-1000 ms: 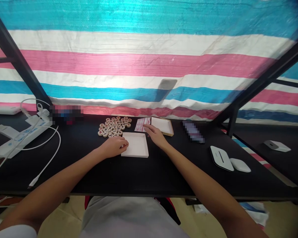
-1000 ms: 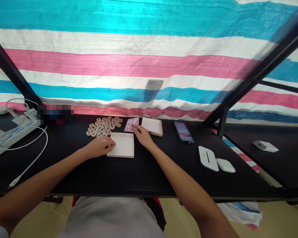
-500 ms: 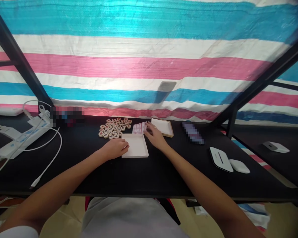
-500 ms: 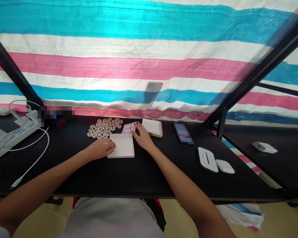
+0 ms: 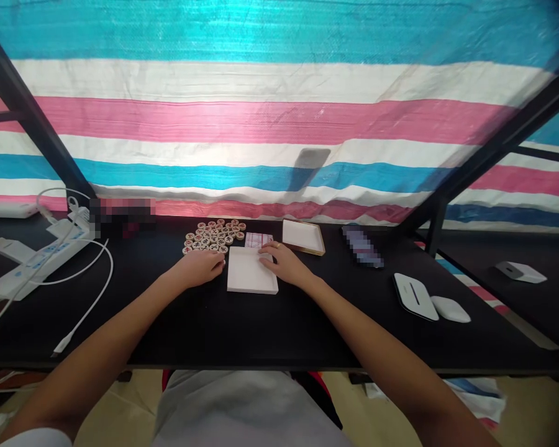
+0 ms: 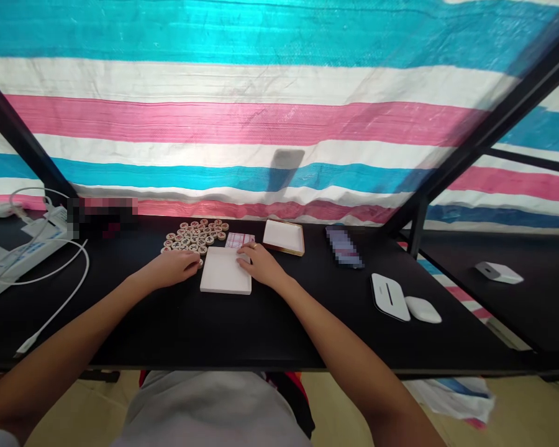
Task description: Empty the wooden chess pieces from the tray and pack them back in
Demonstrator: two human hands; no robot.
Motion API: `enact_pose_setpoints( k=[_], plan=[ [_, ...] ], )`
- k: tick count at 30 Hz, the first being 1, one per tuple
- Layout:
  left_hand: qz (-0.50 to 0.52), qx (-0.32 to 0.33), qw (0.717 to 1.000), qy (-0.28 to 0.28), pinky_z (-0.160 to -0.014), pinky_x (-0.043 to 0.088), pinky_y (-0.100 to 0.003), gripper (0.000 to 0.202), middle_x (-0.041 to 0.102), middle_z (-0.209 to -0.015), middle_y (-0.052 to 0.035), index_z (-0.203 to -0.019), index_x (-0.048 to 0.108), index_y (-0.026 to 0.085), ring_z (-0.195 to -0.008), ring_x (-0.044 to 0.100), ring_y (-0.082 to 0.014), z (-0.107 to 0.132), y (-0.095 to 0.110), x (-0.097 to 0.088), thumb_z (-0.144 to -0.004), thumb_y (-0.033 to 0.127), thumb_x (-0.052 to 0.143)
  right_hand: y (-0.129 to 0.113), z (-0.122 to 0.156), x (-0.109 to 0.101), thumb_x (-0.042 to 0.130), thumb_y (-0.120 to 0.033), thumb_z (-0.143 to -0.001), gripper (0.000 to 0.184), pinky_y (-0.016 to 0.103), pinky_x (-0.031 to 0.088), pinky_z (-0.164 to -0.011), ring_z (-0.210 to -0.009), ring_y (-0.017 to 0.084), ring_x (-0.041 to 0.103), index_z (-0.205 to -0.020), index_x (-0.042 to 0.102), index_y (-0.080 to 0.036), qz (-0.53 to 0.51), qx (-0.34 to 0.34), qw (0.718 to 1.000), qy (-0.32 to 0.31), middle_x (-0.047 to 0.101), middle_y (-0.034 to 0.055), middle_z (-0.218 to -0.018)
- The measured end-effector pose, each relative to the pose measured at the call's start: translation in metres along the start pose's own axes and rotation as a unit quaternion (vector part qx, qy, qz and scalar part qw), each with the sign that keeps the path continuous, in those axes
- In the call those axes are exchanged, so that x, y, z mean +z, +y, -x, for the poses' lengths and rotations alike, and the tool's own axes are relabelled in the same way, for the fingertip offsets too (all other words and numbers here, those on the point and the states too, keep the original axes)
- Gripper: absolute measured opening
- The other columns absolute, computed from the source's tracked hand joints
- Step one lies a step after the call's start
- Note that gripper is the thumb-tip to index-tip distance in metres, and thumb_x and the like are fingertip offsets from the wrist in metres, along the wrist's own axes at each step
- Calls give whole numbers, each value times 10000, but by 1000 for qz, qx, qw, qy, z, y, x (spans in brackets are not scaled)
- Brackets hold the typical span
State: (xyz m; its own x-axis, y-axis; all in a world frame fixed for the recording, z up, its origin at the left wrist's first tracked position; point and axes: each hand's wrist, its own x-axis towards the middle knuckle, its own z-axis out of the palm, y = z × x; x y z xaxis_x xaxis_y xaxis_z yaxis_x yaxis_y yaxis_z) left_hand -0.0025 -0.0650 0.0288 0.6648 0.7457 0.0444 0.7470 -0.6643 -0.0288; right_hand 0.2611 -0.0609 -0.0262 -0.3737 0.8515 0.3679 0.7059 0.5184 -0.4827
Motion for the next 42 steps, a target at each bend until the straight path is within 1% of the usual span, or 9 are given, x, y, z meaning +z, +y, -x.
enact_pose_setpoints(
  k=[6,10,15,18,25,34,36,39,42],
  plan=[
    [-7,-29,999,-17,-608,420,-282,192,684,-889,-81,-899,583,184,-804,649,-246,2,2,0,-877,345,481,0,0,0,535,-260,-857,204,441,432,-967,-1033,254,563,-989,670,-181,7,20,1000,-4,614,112,-1086],
    [-21,-77,997,-16,-637,445,-287,220,693,-911,-95,-972,575,177,-829,659,-254,2,4,0,-871,360,506,-2,0,-1,537,-249,-850,221,421,415,-985,-1081,250,544,-1044,633,-201,11,31,999,14,579,98,-1101],
    [-25,-90,995,-17,-671,464,-294,255,701,-946,-96,-1011,575,173,-857,665,-257,1,3,4,-881,374,487,-6,0,-3,511,-320,-884,321,415,428,-952,-1049,254,560,-1180,559,-205,38,75,996,21,555,105,-1143],
    [-28,-99,994,-21,-687,475,-306,270,699,-988,-89,-1025,576,180,-901,660,-266,0,3,5,-883,387,476,-9,0,-5,488,-332,-904,300,396,418,-959,-1059,245,558,-1158,569,-195,45,84,995,5,570,99,-1123],
    [5,-82,996,-30,-683,483,-319,223,685,-982,-48,-996,566,206,-890,654,-253,-1,1,5,-877,368,468,-8,-1,-7,490,-300,-901,280,373,428,-927,-1032,237,573,-1136,585,-179,57,87,994,-20,612,92,-1097],
    [40,-64,997,-16,-703,470,-280,184,656,-1023,-47,-973,589,210,-933,629,-221,-1,7,7,-870,308,472,-7,-2,-8,497,-274,-896,287,360,434,-900,-999,229,585,-1140,592,-159,68,78,994,-31,628,105,-1107],
    [52,-75,996,-4,-701,464,-277,174,662,-1010,-37,-961,592,215,-898,634,-215,-1,6,7,-860,312,488,-7,-1,-7,499,-275,-895,287,358,438,-887,-977,224,591,-1143,593,-165,70,78,994,-31,630,103,-1102],
    [79,-92,992,47,-687,454,-275,174,660,-990,-24,-957,589,219,-835,634,-203,0,7,4,-851,331,509,-5,-2,-7,506,-269,-889,280,357,436,-891,-978,222,592,-1136,597,-173,72,73,994,-29,637,97,-1085],
    [129,-86,984,83,-703,453,-272,171,655,-936,-13,-938,594,214,-791,622,-181,0,13,0,-841,343,540,-4,-2,-7,507,-265,-887,279,359,432,-904,-989,226,591,-1134,597,-170,73,72,994,-30,641,94,-1077]
  ],
)
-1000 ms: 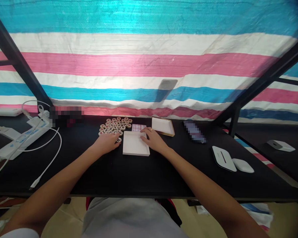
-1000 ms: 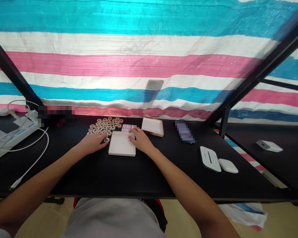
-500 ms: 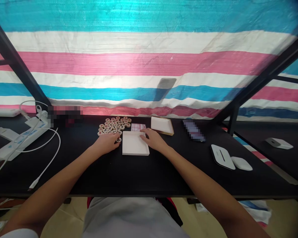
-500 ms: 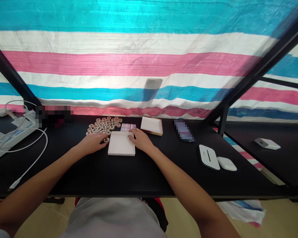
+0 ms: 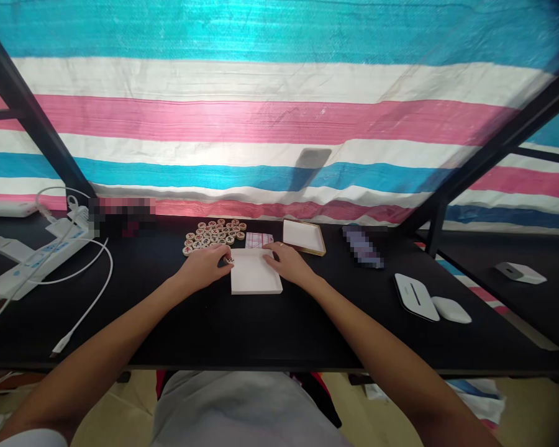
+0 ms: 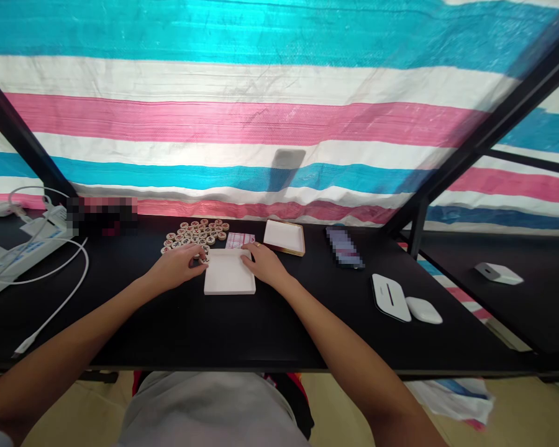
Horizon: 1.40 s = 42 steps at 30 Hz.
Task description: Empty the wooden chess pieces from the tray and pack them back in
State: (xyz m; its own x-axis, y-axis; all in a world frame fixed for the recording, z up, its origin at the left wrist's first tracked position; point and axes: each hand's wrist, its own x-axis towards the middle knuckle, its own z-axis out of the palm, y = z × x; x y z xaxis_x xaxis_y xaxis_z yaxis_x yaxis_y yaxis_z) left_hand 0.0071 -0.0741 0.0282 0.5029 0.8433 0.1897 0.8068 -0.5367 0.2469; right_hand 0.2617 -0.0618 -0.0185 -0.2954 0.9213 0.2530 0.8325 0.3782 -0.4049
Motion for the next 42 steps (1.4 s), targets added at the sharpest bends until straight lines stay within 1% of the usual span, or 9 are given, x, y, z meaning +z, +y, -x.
enact_pose_setpoints(
  k=[6,10,13,16,21,24,30,37,42],
  plan=[
    [139,71,988,6,-801,467,-278,407,648,-982,-21,-1208,554,205,-821,600,-155,0,8,4,-814,302,591,0,0,-1,502,-266,-894,295,366,435,-903,-999,234,590,-1152,587,-150,5,3,1000,-14,634,107,-1104],
    [179,87,980,-5,-841,464,-286,306,663,-984,-26,-1104,622,201,-859,603,-159,-2,6,12,-812,289,599,-2,0,-3,507,-268,-892,285,358,438,-897,-972,221,597,-1145,591,-166,2,-11,1000,-18,641,97,-1091],
    [165,88,982,-8,-842,461,-301,172,680,-923,-20,-950,661,203,-876,601,-176,-3,3,17,-815,296,608,-4,1,-5,509,-266,-890,285,363,440,-900,-985,226,594,-1144,594,-168,2,-12,1000,-20,644,96,-1091],
    [143,98,985,4,-878,445,-333,121,695,-926,-15,-893,658,202,-915,589,-193,-5,-1,23,-816,287,618,-5,1,-5,513,-259,-886,297,366,443,-900,-981,228,594,-1155,591,-159,0,-14,1000,-24,643,100,-1091],
    [91,120,988,16,-920,418,-357,102,692,-895,-27,-843,682,195,-937,572,-202,-7,-3,27,-838,259,603,-3,1,-5,502,-233,-889,302,366,446,-895,-966,222,597,-1160,594,-135,-2,-29,999,-25,641,118,-1092],
    [41,123,992,15,-888,434,-330,185,659,-879,-43,-833,713,201,-911,566,-192,-4,1,26,-879,273,549,-2,0,-5,505,-237,-888,302,361,447,-887,-951,215,597,-1160,593,-142,-5,-34,999,-26,643,114,-1079],
    [-85,97,992,7,-819,456,-304,416,620,-926,-92,-945,725,182,-930,585,-208,4,11,17,-953,431,391,-2,1,-4,508,-242,-888,295,353,443,-877,-935,204,593,-1162,595,-172,-7,-36,999,-26,643,97,-1072],
    [-82,64,990,-90,-688,462,-267,447,711,-955,-70,-1271,575,287,-851,668,-223,5,10,14,-953,498,342,-3,0,-4,504,-244,-890,309,357,444,-874,-937,215,593,-1169,590,-144,2,-33,999,-33,647,107,-1054],
    [-92,34,989,-113,-653,464,-280,521,719,-881,-90,-1340,511,277,-807,679,-251,6,9,13,-943,546,307,-2,0,-4,502,-240,-892,306,358,440,-892,-969,213,590,-1171,587,-145,-3,-36,999,-32,642,110,-1085]
  ],
)
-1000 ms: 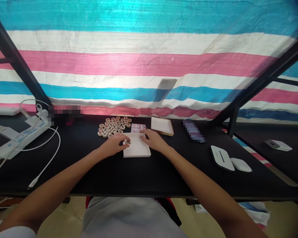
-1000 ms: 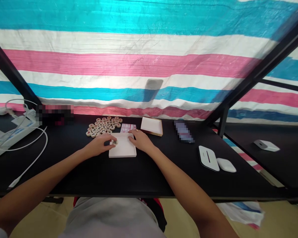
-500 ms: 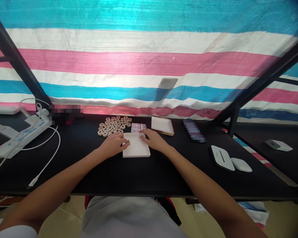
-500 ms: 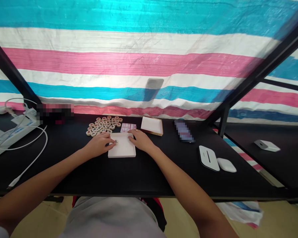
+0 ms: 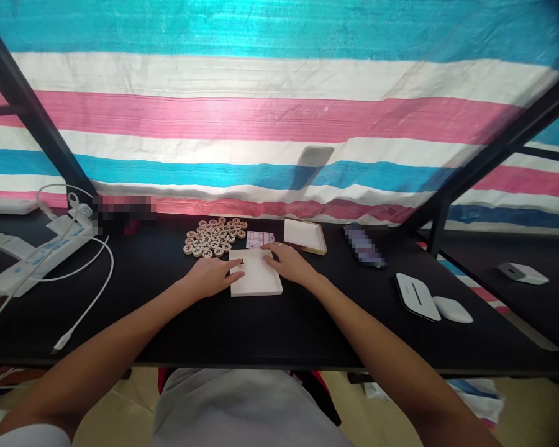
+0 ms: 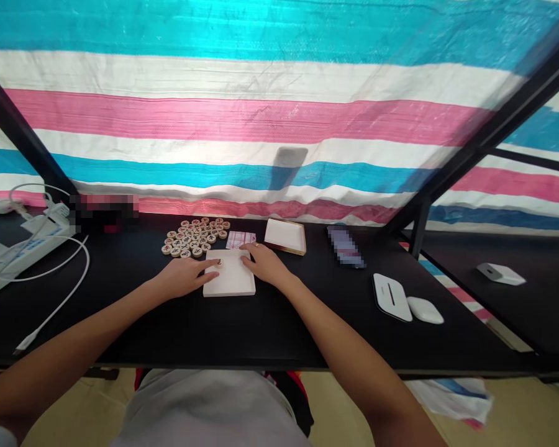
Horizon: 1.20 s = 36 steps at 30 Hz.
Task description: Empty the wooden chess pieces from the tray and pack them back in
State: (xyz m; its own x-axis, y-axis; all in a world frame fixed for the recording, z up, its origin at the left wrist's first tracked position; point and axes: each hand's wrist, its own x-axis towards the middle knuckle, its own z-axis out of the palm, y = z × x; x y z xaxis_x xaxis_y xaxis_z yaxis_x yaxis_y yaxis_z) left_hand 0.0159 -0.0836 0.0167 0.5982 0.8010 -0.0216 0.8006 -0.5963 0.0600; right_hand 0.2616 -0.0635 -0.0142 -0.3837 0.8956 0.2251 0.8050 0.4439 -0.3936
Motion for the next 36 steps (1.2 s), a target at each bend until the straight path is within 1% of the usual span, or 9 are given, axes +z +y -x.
enact_pose_setpoints(
  k=[6,8,11,15,17,20,25,29,36],
  plan=[
    [-11,3,1000,15,-664,461,-279,507,720,-900,-88,-1297,545,244,-816,678,-244,-1,0,-1,-945,529,317,0,0,0,500,-255,-897,295,354,440,-880,-953,208,595,-1162,592,-163,-10,9,1000,2,646,102,-1080],
    [-13,-3,999,29,-682,462,-275,464,718,-917,-79,-1216,600,239,-835,674,-232,-1,-1,-1,-952,498,319,0,0,-1,493,-280,-907,296,340,447,-855,-925,201,600,-1160,591,-161,-23,13,1000,0,645,98,-1062],
    [-25,-24,998,54,-691,463,-283,392,712,-904,-68,-1026,667,217,-854,666,-231,-2,-3,-5,-958,405,330,-2,0,-2,472,-330,-926,301,328,450,-833,-899,192,602,-1146,597,-168,-36,16,999,-2,642,93,-1053],
    [-40,-62,992,102,-668,457,-269,304,689,-965,-65,-1032,623,209,-844,656,-210,-1,-8,-12,-933,328,362,-5,1,-3,459,-319,-931,277,324,448,-826,-884,187,603,-1117,613,-182,-33,16,999,1,647,87,-1036],
    [-53,-74,990,110,-653,454,-270,299,677,-953,-69,-988,618,198,-824,652,-208,0,-10,-14,-929,319,351,-6,1,-3,465,-293,-925,266,320,449,-817,-873,186,603,-1112,615,-179,-30,17,999,0,650,86,-1025],
    [-86,-106,985,104,-634,458,-295,316,663,-914,-94,-904,618,166,-815,651,-239,1,-15,-14,-922,291,330,-6,1,-4,470,-290,-922,264,322,447,-816,-867,189,600,-1105,618,-168,-28,22,999,-1,650,89,-1009],
    [-98,-159,981,54,-633,474,-326,297,644,-989,-132,-1002,610,150,-839,650,-280,1,-19,-9,-891,323,395,-4,0,-3,475,-286,-921,252,316,445,-807,-858,187,600,-1086,625,-169,-24,24,999,7,650,84,-986],
    [-97,-167,980,49,-661,482,-330,307,631,-1040,-137,-1045,607,165,-900,636,-287,2,-17,-9,-889,338,406,-3,-1,-1,471,-291,-922,255,313,443,-800,-856,187,600,-1086,626,-171,-20,23,999,10,650,81,-976],
    [-97,-169,980,41,-652,474,-331,308,631,-1018,-136,-1044,605,166,-886,634,-291,4,-11,-11,-895,343,402,-2,-2,-1,467,-282,-922,248,308,433,-785,-855,192,599,-1081,620,-169,-3,43,999,11,652,82,-987]
  ],
)
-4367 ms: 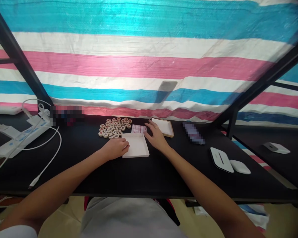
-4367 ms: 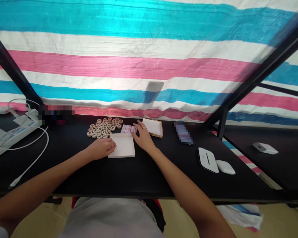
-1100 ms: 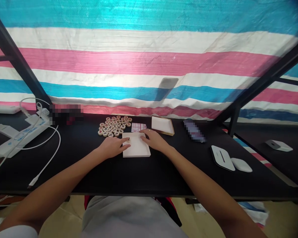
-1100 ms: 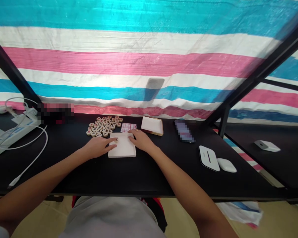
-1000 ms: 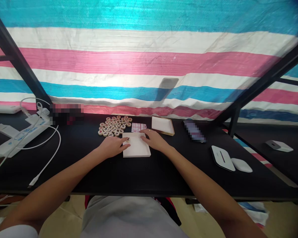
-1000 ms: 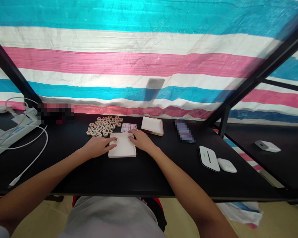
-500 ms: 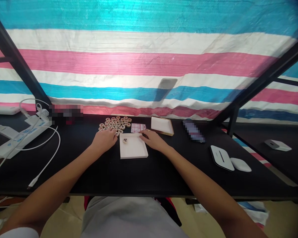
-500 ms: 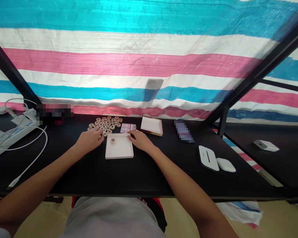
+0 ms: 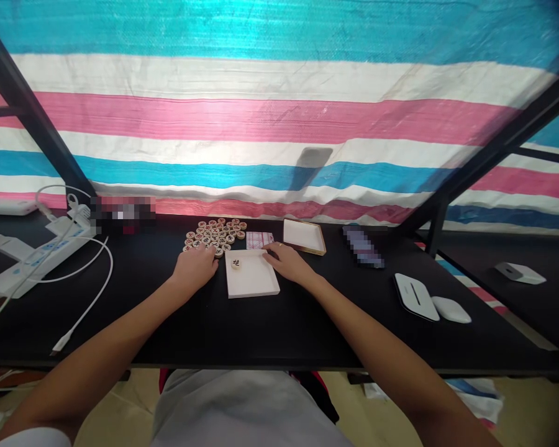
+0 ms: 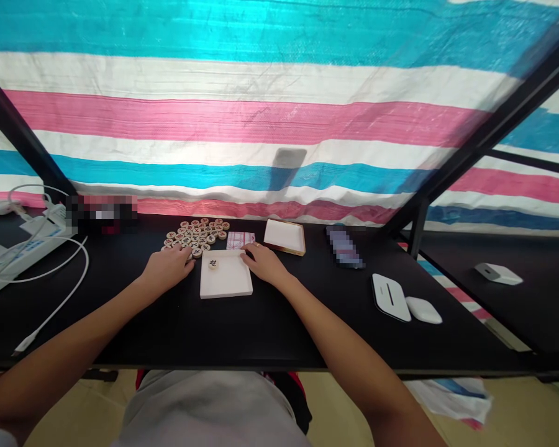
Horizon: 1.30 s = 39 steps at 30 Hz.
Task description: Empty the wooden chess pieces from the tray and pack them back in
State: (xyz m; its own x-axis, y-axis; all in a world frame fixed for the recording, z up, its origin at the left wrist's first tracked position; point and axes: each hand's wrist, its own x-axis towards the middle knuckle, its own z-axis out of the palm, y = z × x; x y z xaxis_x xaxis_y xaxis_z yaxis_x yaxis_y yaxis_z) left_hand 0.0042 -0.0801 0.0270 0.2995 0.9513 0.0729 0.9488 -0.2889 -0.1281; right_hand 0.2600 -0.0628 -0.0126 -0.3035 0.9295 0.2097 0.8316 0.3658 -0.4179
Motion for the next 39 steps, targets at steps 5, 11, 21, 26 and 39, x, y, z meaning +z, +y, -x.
enact_pose_setpoints(
  k=[5,11,21,26,39],
  plan=[
    [4,8,1000,-15,-645,472,-326,289,626,-1041,-132,-1054,592,171,-877,645,-284,-1,-1,-1,-893,325,408,0,0,0,454,-274,-927,246,310,427,-790,-866,198,599,-1068,622,-162,11,13,1000,5,646,84,-985],
    [27,31,999,-18,-662,462,-300,233,650,-994,-108,-1008,599,182,-889,647,-256,-3,0,-2,-884,273,424,1,-1,1,455,-281,-929,244,304,428,-793,-880,199,605,-1069,620,-169,20,22,1000,7,646,83,-985],
    [120,149,973,132,-599,426,-241,243,662,-887,-29,-873,600,196,-757,641,-175,-4,6,2,-908,397,467,1,-1,1,440,-297,-940,242,297,425,-828,-943,206,605,-1058,611,-173,15,24,1000,7,648,80,-998],
    [127,215,963,97,-641,450,-233,187,670,-924,-24,-880,608,196,-798,648,-168,-3,10,6,-897,349,502,1,-1,0,441,-296,-942,238,292,426,-821,-949,205,606,-1046,615,-172,12,17,1000,7,642,86,-1016],
    [136,215,965,54,-651,464,-238,169,675,-977,-13,-897,610,208,-817,651,-166,-7,12,14,-885,332,495,3,0,-1,442,-302,-946,248,292,419,-826,-950,205,601,-1073,611,-174,13,10,1000,1,639,88,-1031]
  ],
)
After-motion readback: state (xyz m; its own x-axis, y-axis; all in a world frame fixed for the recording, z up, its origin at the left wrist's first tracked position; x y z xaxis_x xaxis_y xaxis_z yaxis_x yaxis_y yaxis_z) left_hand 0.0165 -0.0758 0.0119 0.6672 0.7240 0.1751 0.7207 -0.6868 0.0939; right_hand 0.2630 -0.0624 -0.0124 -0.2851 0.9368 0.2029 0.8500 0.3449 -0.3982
